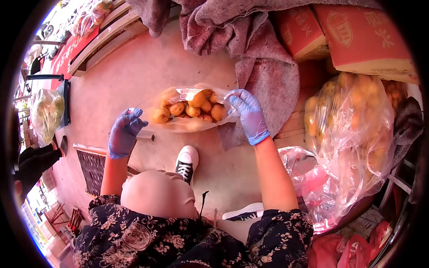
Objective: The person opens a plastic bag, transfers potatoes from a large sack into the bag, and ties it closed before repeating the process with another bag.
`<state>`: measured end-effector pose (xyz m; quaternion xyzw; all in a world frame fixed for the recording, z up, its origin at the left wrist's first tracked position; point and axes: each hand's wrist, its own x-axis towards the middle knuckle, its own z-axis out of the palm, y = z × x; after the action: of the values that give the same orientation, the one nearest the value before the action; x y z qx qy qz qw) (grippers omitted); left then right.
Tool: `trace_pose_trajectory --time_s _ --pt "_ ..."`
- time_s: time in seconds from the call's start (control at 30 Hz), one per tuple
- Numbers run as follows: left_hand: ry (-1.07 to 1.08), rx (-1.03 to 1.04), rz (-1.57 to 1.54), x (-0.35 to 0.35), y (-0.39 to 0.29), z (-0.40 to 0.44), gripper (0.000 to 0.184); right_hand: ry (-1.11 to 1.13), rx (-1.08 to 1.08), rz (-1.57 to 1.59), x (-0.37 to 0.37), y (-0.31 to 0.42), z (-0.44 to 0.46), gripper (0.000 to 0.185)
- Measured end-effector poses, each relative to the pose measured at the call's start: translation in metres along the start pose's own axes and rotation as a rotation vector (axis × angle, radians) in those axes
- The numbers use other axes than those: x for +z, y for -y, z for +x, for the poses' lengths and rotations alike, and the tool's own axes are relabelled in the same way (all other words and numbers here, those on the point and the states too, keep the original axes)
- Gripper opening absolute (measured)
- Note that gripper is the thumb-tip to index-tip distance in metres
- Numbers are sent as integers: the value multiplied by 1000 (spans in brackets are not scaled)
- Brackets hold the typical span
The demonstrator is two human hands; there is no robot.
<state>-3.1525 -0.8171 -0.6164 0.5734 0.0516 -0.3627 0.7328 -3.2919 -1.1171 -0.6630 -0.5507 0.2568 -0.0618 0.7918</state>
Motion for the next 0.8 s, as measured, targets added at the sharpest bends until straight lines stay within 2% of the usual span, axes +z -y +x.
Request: trace_pose_trajectory --time_s 0.1,0.2,0.3,0.4,0.43,0.53,0.57,0.67,0.8 --pt "11 3 -142 1 9 1 10 -56 18 1 5 -1 -5 7" --pt "-4 70 -165 -4 9 -1 10 25 9 141 -1 -2 -8 8" --pt "217 190 -177 -2 1 -15 13 135 -80 384 0 -1 -17 8" --pt "307 222 -141 3 -7 -16 16 155 -161 620 -13 -2 -12 8" --pt "314 207 -125 7 -7 -12 16 66 -130 599 -16 -4 -11 7" --pt "78 73 -167 12 11 1 16 118 -16 378 -20 -8 -10 6" --pt "59 19 -288 1 21 8 18 41 -19 147 -16 -8 -14 5" --pt "122 -24 -398 -3 21 10 18 46 -26 153 -15 -16 -14 6" --pt "152 -38 -380 -8 21 11 21 -10 6 -41 -15 -13 -17 7"
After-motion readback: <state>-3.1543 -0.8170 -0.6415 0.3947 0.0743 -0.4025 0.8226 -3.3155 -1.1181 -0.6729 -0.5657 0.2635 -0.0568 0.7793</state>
